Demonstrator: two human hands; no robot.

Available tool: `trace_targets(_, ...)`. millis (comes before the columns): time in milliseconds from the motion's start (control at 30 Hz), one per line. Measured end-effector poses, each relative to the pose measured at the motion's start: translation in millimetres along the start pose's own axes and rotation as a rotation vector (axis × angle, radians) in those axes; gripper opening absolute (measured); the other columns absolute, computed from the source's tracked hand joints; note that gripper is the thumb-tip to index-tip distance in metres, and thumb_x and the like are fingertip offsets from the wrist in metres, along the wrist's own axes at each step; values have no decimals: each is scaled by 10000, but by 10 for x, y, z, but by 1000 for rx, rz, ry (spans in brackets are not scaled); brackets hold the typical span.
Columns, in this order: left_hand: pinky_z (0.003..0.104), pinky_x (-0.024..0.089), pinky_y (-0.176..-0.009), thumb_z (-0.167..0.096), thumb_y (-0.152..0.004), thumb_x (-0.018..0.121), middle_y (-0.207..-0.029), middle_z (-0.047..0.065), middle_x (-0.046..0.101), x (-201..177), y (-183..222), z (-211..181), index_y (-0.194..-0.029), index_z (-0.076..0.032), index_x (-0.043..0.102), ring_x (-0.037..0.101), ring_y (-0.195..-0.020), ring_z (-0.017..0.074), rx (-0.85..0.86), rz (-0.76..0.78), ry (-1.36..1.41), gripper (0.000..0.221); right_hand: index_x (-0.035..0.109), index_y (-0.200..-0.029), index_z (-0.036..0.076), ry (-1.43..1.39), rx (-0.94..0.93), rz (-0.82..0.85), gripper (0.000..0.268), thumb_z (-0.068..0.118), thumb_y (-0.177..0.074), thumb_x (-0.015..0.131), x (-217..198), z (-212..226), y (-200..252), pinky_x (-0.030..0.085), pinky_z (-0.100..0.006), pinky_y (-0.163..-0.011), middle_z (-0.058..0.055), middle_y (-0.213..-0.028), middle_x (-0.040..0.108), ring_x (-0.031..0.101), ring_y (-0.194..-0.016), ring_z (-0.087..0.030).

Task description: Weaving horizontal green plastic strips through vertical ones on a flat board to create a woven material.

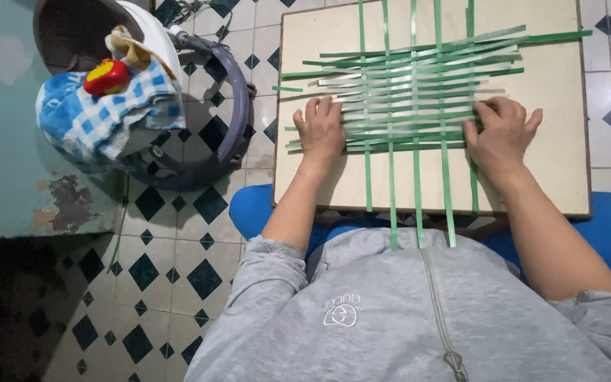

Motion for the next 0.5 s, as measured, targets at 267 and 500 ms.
trace_targets(267,405,390,-734,-95,-686,655,-958,63,578,203,72,-22,-1082,-117,669,543,-896,282,-143,75,116,397,726,-1237,172,-11,49,89,353,289,-913,650,-108,73,-43,210,-620,-980,-82,-1242,603,543,-1125,-339)
trace_targets(500,446,395,-738,-285,-765,606,-1010,80,557,52,53,-22,-977,-107,622,525,-950,293,-311,127,105,277,707,-1268,138,-61,47,126,366,220,-928,600,-110,89,-45,163,-611,-1008,-105,-1260,562,495,-1165,-351)
Point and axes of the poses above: each hand's wrist, its own y-axis away from the middle knuckle, its own x-axis out of the palm, z = x × y, the point moved 3 cm from there along -y, towards the middle knuckle
